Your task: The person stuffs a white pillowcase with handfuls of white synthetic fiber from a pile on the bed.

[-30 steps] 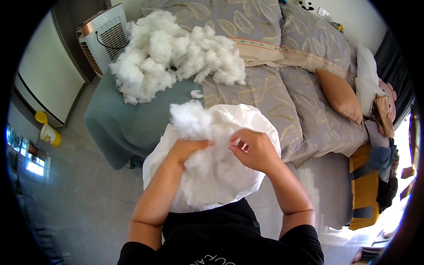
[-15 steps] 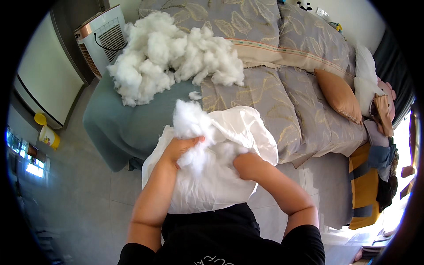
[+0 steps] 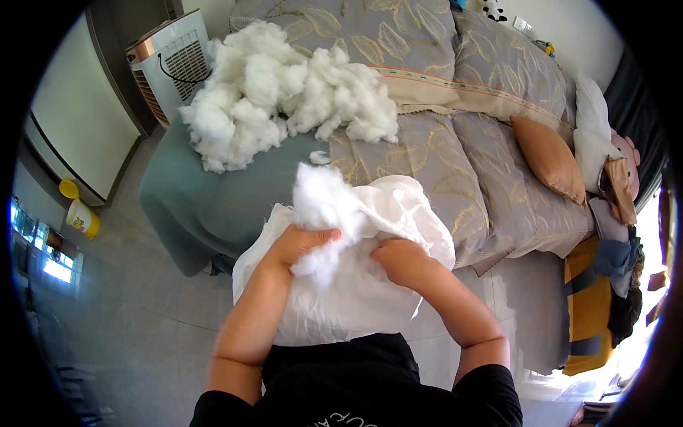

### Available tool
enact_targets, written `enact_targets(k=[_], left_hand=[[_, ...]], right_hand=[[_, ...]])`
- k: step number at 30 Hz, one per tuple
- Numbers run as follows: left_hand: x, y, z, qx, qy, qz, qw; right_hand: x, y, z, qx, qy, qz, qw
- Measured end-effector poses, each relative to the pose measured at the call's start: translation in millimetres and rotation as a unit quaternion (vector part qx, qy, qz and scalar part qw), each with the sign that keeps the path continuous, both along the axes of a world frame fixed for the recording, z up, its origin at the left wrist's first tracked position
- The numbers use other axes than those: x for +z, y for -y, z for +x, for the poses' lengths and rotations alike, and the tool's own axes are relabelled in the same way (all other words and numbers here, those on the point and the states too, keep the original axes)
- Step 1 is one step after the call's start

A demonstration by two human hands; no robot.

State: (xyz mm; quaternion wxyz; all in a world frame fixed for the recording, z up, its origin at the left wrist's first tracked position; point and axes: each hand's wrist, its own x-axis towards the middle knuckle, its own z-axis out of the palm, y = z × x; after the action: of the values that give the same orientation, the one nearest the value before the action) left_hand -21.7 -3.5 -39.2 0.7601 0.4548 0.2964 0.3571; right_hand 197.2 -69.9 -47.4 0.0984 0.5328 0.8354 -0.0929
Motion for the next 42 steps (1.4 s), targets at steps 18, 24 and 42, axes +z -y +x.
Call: enact_targets(k=[18, 24, 42], left_hand=[[9, 25, 12, 0.155, -0.017, 0.253, 0.955], [30, 21, 3, 0.218, 0.025, 0.152, 0.964], [10, 23, 3, 0.166, -0.093, 0.146, 0.971]], right_hand=[[53, 0, -35, -0.105, -0.512, 0.347, 0.778], [71, 7, -14, -0.172, -0.673, 0.318, 0.645], [79, 15, -51, -0.07, -0.555, 0.302, 0.772]])
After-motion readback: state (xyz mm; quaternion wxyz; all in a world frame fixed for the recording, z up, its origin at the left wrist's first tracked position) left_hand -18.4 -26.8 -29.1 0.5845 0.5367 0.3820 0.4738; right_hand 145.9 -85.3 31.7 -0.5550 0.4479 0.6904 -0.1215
